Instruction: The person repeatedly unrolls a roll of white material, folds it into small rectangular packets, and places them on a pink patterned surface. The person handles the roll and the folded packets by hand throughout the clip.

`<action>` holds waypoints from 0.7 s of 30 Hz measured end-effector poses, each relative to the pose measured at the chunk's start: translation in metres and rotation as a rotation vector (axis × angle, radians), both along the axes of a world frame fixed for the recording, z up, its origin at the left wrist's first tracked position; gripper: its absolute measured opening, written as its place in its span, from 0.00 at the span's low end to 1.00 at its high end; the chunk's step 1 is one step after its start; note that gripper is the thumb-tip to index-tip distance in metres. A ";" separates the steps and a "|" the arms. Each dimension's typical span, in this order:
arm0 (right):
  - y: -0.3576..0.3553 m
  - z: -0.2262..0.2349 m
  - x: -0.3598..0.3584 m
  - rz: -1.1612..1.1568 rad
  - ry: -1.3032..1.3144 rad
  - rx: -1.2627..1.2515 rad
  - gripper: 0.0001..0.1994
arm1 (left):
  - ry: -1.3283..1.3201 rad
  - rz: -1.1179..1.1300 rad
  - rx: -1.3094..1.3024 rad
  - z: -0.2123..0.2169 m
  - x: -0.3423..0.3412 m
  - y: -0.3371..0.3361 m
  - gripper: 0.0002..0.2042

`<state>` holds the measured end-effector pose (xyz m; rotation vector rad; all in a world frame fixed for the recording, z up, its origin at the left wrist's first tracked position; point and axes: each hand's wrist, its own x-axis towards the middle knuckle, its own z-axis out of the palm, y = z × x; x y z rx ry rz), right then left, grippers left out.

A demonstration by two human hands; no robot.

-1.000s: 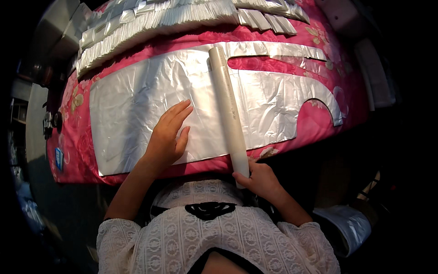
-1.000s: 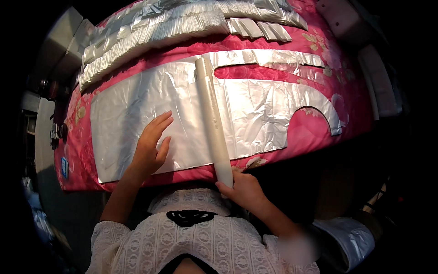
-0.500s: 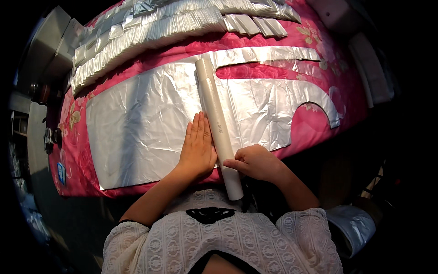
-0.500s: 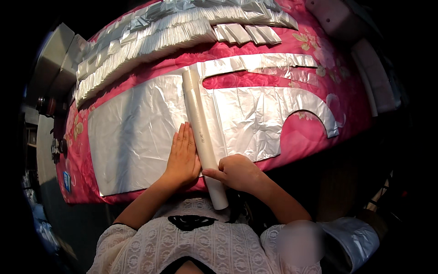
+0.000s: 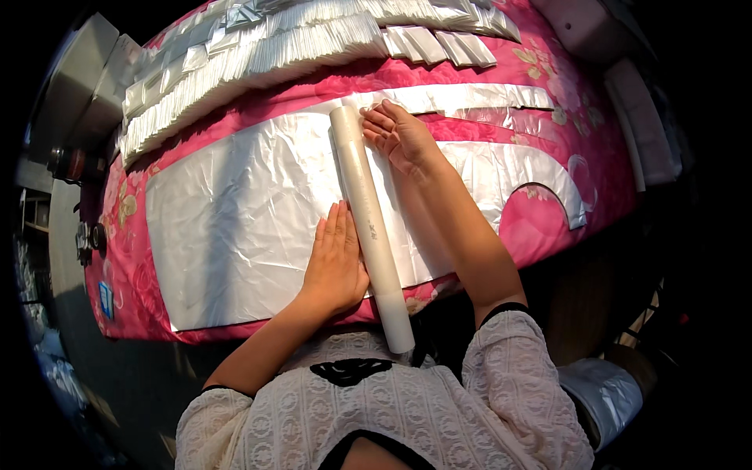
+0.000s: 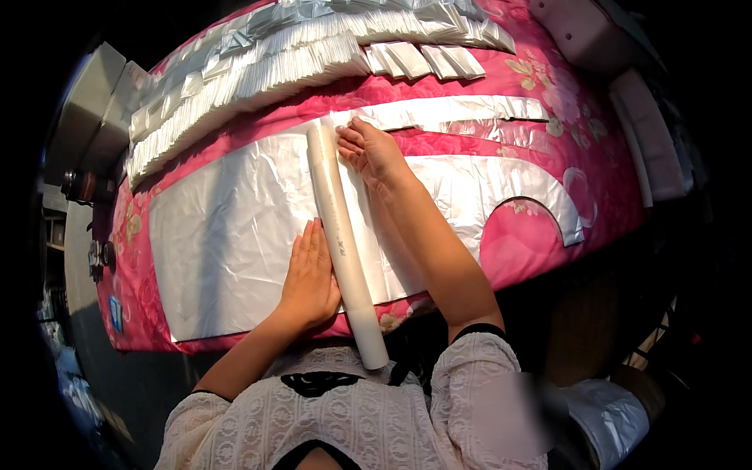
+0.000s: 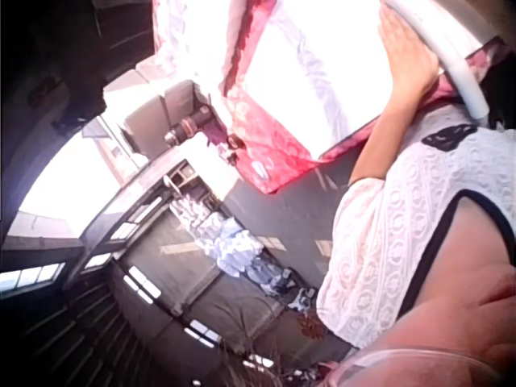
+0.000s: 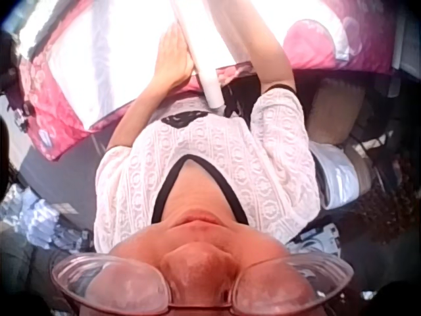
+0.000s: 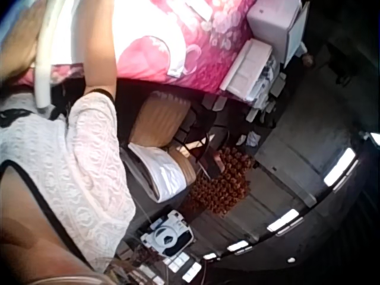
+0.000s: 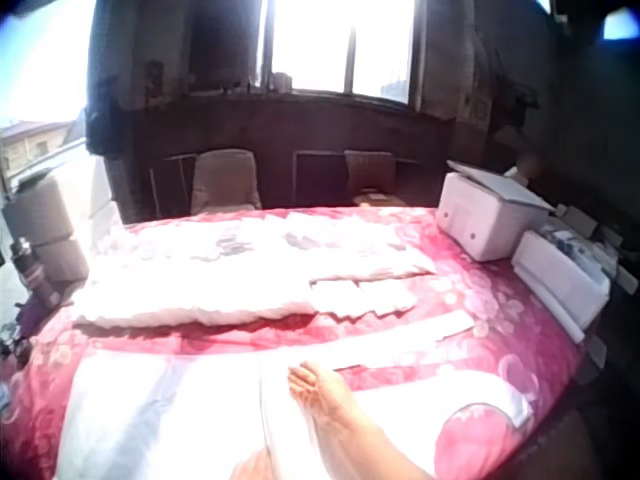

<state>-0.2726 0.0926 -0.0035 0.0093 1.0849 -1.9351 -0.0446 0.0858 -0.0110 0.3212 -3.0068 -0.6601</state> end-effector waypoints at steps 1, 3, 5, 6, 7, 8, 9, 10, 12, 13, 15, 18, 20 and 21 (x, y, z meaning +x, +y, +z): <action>0.001 -0.006 -0.014 -0.099 -0.111 -0.167 0.15 | 0.006 -0.003 -0.004 0.000 -0.001 0.001 0.35; 0.010 -0.008 -0.043 -0.352 -0.202 -0.250 0.14 | 0.016 -0.002 -0.010 -0.003 -0.002 0.002 0.35; 0.030 -0.001 -0.075 -0.477 -0.149 -0.303 0.13 | 0.027 -0.004 0.008 -0.001 -0.001 0.001 0.35; 0.041 0.004 -0.090 -0.542 -0.120 -0.277 0.11 | 0.033 -0.001 0.017 -0.001 0.000 0.000 0.35; 0.055 0.011 -0.103 -0.578 -0.078 -0.290 0.10 | 0.032 0.001 0.001 -0.001 0.000 0.000 0.35; 0.068 0.015 -0.115 -0.620 -0.047 -0.295 0.09 | 0.031 0.004 -0.015 -0.002 0.000 0.001 0.35; 0.082 0.018 -0.133 -0.618 0.001 -0.334 0.11 | 0.031 0.003 -0.029 -0.002 0.000 0.001 0.35; 0.093 0.023 -0.145 -0.631 -0.005 -0.362 0.11 | 0.032 0.006 -0.038 -0.003 0.001 0.002 0.35; 0.122 0.033 -0.175 -0.560 0.019 -0.559 0.12 | 0.045 -0.005 -0.051 -0.005 0.000 0.001 0.35; 0.128 0.040 -0.182 -0.556 0.033 -0.589 0.11 | 0.041 -0.001 -0.047 -0.005 0.001 0.001 0.35; 0.145 0.047 -0.201 -0.501 0.056 -0.654 0.11 | 0.039 0.001 -0.036 -0.006 0.001 0.000 0.35; 0.159 0.049 -0.223 -0.542 0.062 -0.630 0.11 | 0.031 -0.012 -0.036 -0.003 0.000 0.000 0.35; 0.149 0.055 -0.226 -0.816 0.032 -0.434 0.12 | 0.057 -0.004 -0.004 -0.004 0.001 0.000 0.36; 0.160 0.051 -0.222 -0.518 0.005 -0.639 0.10 | 0.072 -0.004 0.015 -0.005 0.001 0.000 0.37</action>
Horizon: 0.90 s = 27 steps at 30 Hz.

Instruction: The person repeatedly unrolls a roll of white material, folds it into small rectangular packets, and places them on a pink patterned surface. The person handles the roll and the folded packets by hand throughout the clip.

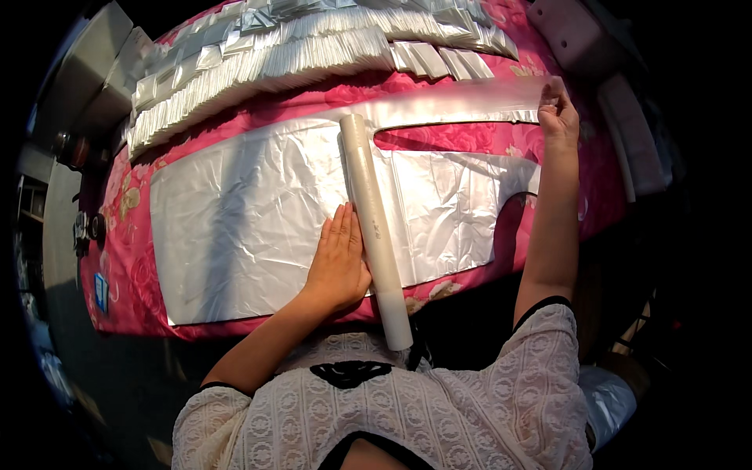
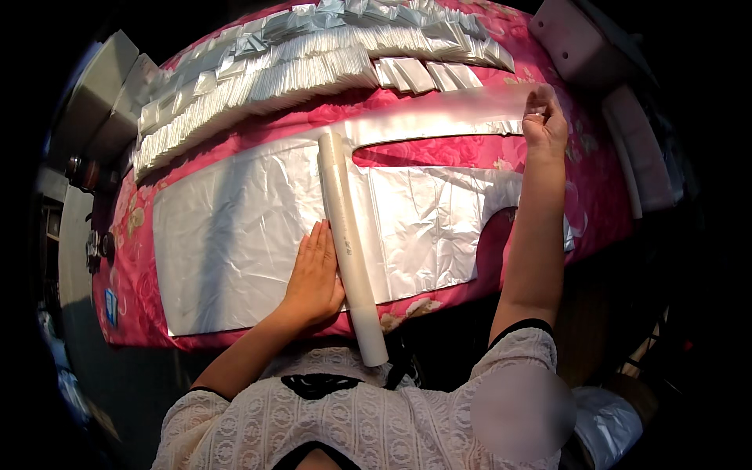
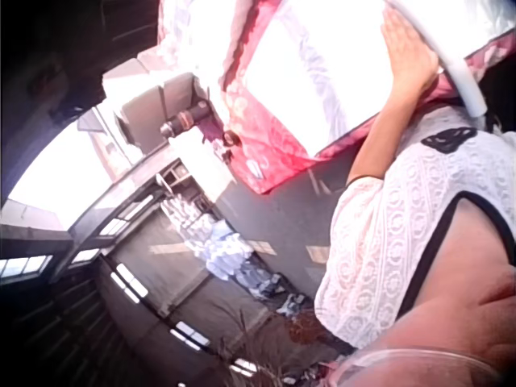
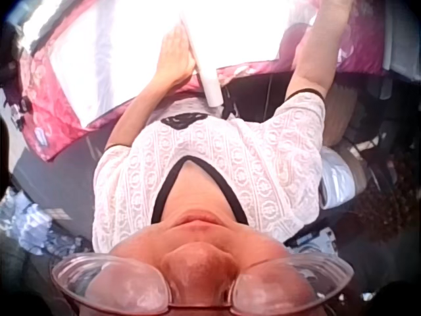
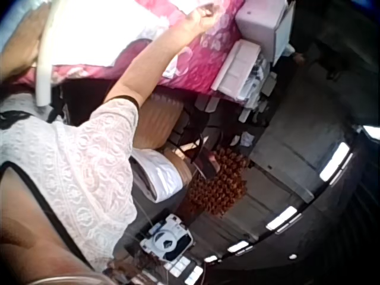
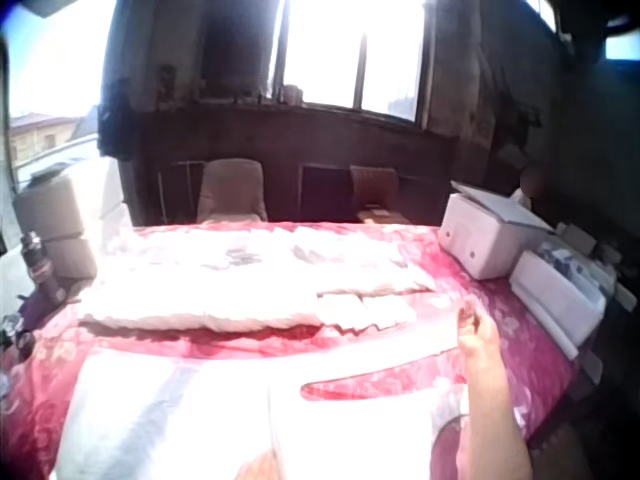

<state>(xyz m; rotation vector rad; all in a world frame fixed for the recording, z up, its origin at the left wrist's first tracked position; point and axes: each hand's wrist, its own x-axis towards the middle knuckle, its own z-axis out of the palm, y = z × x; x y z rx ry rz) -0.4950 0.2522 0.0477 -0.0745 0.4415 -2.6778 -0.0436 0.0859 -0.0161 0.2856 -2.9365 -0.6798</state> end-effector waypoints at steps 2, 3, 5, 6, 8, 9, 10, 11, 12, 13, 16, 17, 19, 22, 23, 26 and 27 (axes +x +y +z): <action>0.000 0.002 -0.009 -0.134 -0.082 0.116 0.10 | 0.003 -0.003 -0.015 -0.001 0.000 0.000 0.37; -0.001 0.004 -0.009 -0.203 -0.125 0.173 0.10 | 0.003 -0.007 -0.024 -0.001 0.001 0.001 0.37; -0.002 0.003 -0.008 -0.228 -0.063 0.209 0.10 | -0.003 -0.014 -0.027 0.000 -0.001 0.001 0.37; 0.000 0.004 -0.008 -0.244 -0.032 0.226 0.11 | -0.005 -0.021 -0.028 0.000 -0.002 0.001 0.37; -0.019 0.010 0.026 -0.286 0.296 0.399 0.12 | 0.024 -0.024 0.056 0.002 -0.001 -0.002 0.36; -0.032 0.017 0.052 -0.305 0.460 0.480 0.14 | 0.037 -0.025 0.094 0.006 0.001 -0.004 0.36; -0.041 0.026 0.079 -0.207 0.514 0.495 0.17 | 0.035 -0.025 0.189 0.011 0.004 -0.009 0.36; -0.056 0.035 0.107 -0.204 0.660 0.623 0.19 | 0.033 -0.031 0.286 0.020 0.005 -0.017 0.35; -0.071 0.039 0.137 -0.212 0.733 0.702 0.21 | 0.031 -0.036 0.383 0.030 0.005 -0.023 0.35; -0.083 0.039 0.168 -0.126 0.831 0.721 0.25 | 0.140 0.017 0.421 0.037 0.003 -0.028 0.33; -0.099 0.019 0.247 0.118 1.110 0.732 0.29 | 0.474 0.107 0.655 0.055 -0.013 -0.041 0.30; -0.100 0.021 0.273 0.206 1.223 0.841 0.32 | 0.530 0.128 0.897 0.059 -0.016 -0.038 0.30; -0.105 0.018 0.310 0.259 1.537 0.829 0.36 | 0.638 0.162 1.388 0.070 -0.023 -0.031 0.30; -0.102 0.017 0.324 0.488 1.688 1.031 0.37 | 0.612 0.310 1.500 0.066 -0.012 -0.032 0.24; -0.100 0.018 0.322 0.557 1.656 1.013 0.40 | 0.612 0.371 1.455 0.063 -0.009 -0.034 0.20; -0.099 0.017 0.315 0.276 1.633 0.866 0.46 | 0.689 0.375 1.296 0.060 -0.001 -0.041 0.08; -0.099 0.013 0.307 0.332 1.528 0.798 0.49 | 0.685 0.400 1.295 0.057 0.006 -0.047 0.06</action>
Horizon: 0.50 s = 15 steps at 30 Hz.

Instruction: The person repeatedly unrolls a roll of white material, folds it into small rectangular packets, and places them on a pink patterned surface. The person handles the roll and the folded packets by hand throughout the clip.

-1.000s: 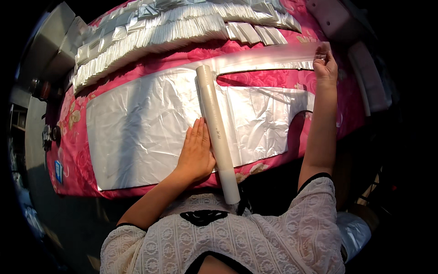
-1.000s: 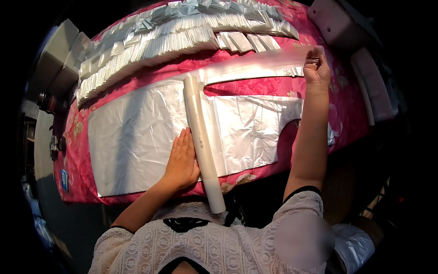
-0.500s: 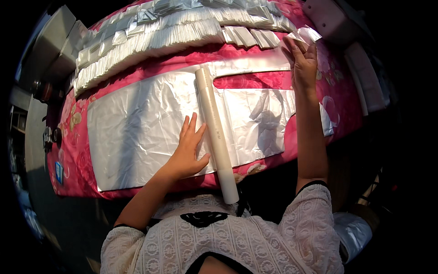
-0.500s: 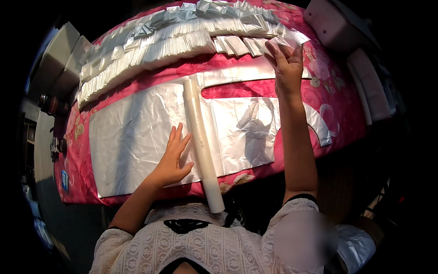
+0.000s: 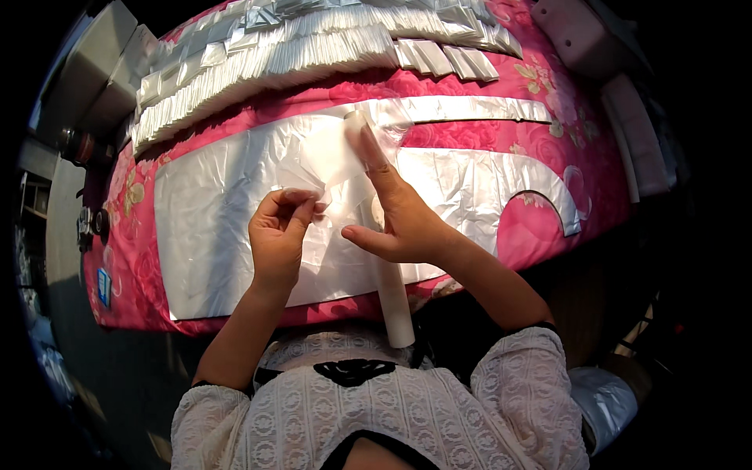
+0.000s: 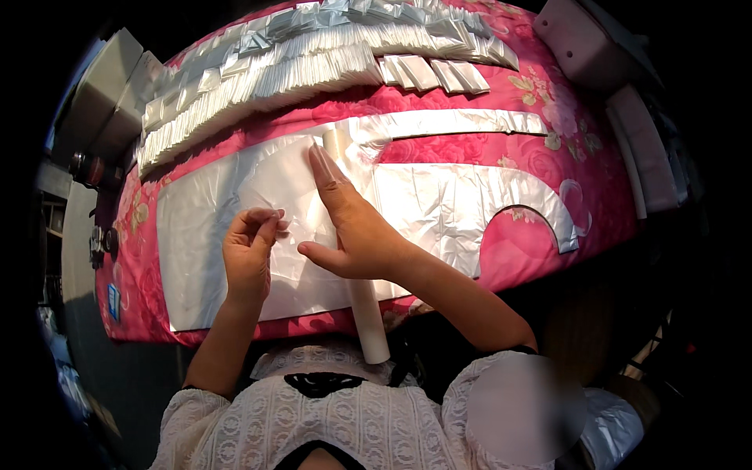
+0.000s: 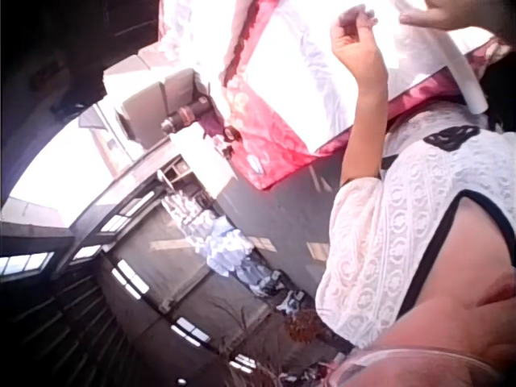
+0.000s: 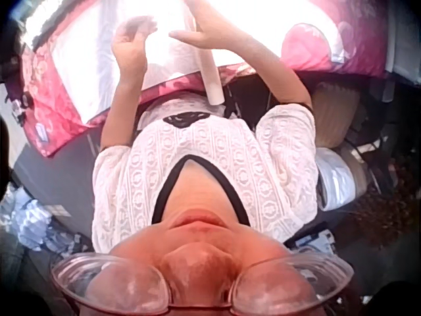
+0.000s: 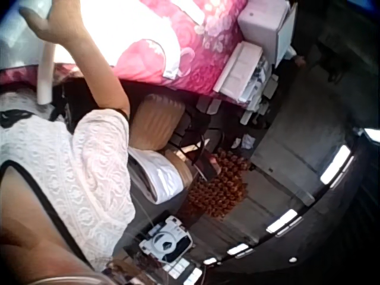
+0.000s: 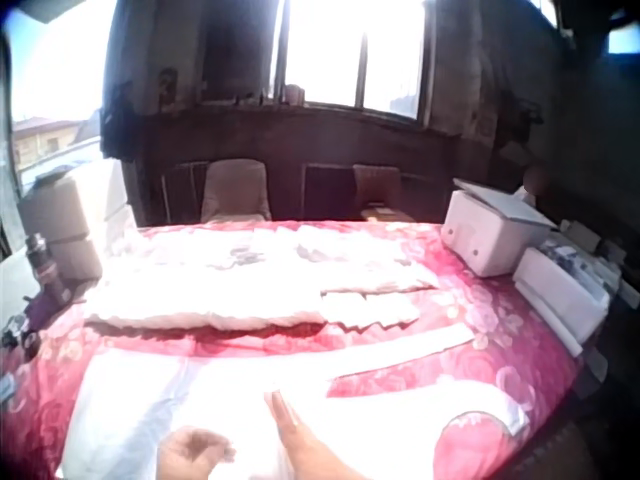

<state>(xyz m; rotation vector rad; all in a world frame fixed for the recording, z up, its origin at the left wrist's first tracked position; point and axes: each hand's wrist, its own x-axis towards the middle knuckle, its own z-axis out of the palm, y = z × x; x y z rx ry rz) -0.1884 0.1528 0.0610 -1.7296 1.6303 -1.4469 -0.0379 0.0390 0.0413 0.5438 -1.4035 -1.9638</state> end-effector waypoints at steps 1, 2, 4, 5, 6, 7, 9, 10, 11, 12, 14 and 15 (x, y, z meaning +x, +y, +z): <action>0.002 0.000 -0.011 -0.056 -0.005 -0.011 0.49 | 0.050 0.028 0.031 -0.003 0.006 -0.004 0.05; 0.005 0.001 -0.026 -0.111 -0.011 -0.021 0.49 | 0.014 0.045 0.039 -0.011 0.014 -0.011 0.07; 0.009 0.013 -0.064 -0.236 -0.128 -0.092 0.46 | 0.001 0.140 0.173 -0.003 0.028 -0.020 0.06; 0.012 0.016 -0.092 -0.339 -0.165 -0.126 0.45 | 0.017 0.163 0.169 -0.005 0.038 -0.026 0.06; 0.021 0.012 -0.131 -0.463 -0.117 -0.131 0.43 | 0.036 0.179 0.166 -0.011 0.047 -0.033 0.07; 0.028 0.018 -0.164 -0.617 -0.101 -0.125 0.42 | 0.049 0.204 0.162 -0.016 0.058 -0.040 0.08; 0.067 0.025 -0.251 -0.854 -0.515 -0.118 0.43 | 0.019 0.265 0.142 -0.024 0.073 -0.050 0.09; 0.076 0.042 -0.269 -1.077 -0.951 -0.205 0.42 | -0.002 0.304 0.128 -0.027 0.083 -0.055 0.10; 0.120 0.053 -0.318 -1.110 -1.233 -0.295 0.41 | -0.037 0.309 0.126 -0.031 0.087 -0.059 0.12; 0.151 0.058 -0.356 -1.117 -1.525 -0.382 0.41 | -0.079 0.337 0.123 -0.035 0.093 -0.064 0.13; 0.133 0.085 -0.320 -1.288 -1.129 -0.541 0.34 | -0.165 0.427 0.125 -0.046 0.113 -0.073 0.15; 0.133 0.087 -0.303 -1.225 -0.986 -0.439 0.31 | -0.190 0.403 0.148 -0.049 0.118 -0.077 0.18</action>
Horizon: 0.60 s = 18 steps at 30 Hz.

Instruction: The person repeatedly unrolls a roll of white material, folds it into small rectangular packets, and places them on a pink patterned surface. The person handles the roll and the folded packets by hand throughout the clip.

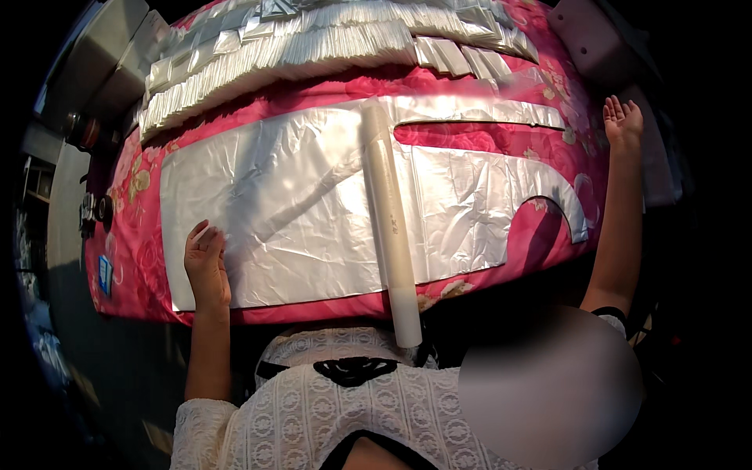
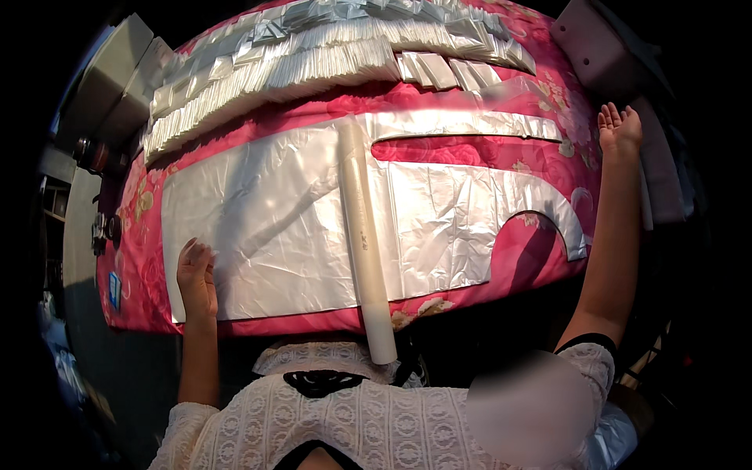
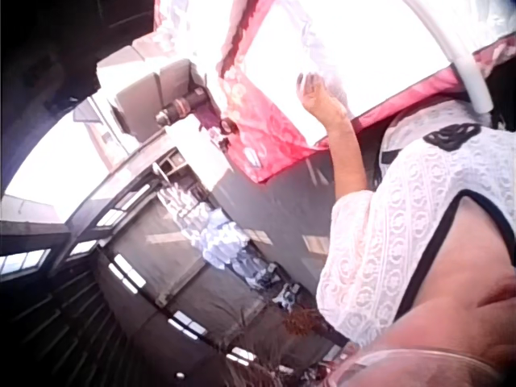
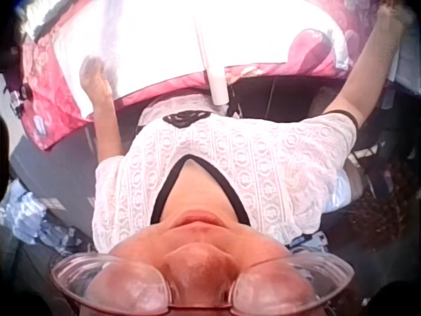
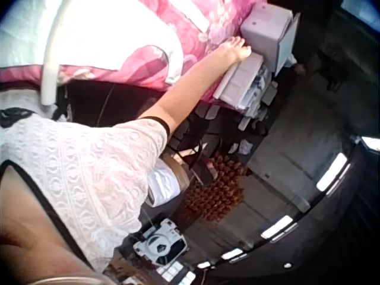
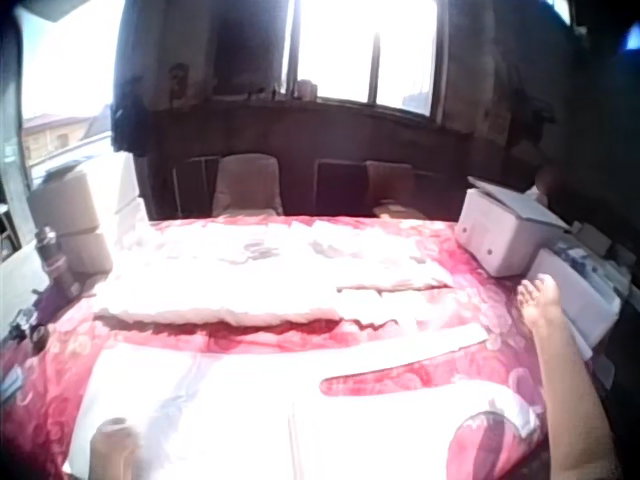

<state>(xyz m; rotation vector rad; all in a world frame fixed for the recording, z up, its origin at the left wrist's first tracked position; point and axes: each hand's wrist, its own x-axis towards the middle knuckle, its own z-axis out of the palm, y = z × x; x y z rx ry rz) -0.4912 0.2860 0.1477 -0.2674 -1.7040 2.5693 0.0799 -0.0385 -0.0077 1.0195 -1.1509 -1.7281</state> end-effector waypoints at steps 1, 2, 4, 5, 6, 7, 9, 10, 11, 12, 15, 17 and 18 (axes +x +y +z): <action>-0.012 -0.014 0.012 0.128 0.059 0.105 0.28 | -0.040 0.027 -0.003 0.004 0.011 -0.001 0.19; -0.023 -0.022 0.031 0.251 0.128 0.214 0.25 | -0.071 0.048 -0.001 0.007 0.022 -0.003 0.20; -0.046 -0.052 0.092 0.551 0.270 0.410 0.20 | -0.122 0.108 0.025 0.010 0.033 -0.002 0.21; -0.058 -0.063 0.130 0.701 0.319 0.589 0.19 | -0.101 0.153 0.038 0.009 0.044 -0.003 0.21; -0.063 -0.072 0.162 0.858 0.419 0.601 0.20 | -0.078 0.189 0.054 0.009 0.054 -0.008 0.20; -0.066 -0.081 0.188 1.011 0.485 0.678 0.21 | -0.062 0.236 0.063 0.011 0.064 -0.012 0.20; -0.067 -0.079 0.235 1.145 0.707 0.906 0.22 | -0.106 0.348 -0.156 0.018 0.068 -0.023 0.18; -0.070 -0.083 0.253 1.179 0.835 0.944 0.23 | -0.128 0.403 -0.268 0.025 0.067 -0.030 0.17; -0.072 -0.087 0.267 1.210 0.965 0.979 0.24 | -0.150 0.457 -0.381 0.032 0.065 -0.036 0.16; -0.074 -0.088 0.278 1.251 1.011 0.973 0.25 | -0.155 0.354 -0.461 0.036 0.060 -0.040 0.14; -0.073 -0.098 0.294 1.351 1.037 1.016 0.29 | -0.279 -0.072 -0.682 0.059 -0.019 -0.008 0.14; -0.075 -0.102 0.298 1.364 1.066 1.029 0.30 | -0.135 -0.393 -0.599 0.068 -0.068 0.017 0.16; -0.075 -0.104 0.299 1.348 1.086 1.048 0.32 | -0.066 -0.481 -0.475 0.062 -0.092 0.027 0.16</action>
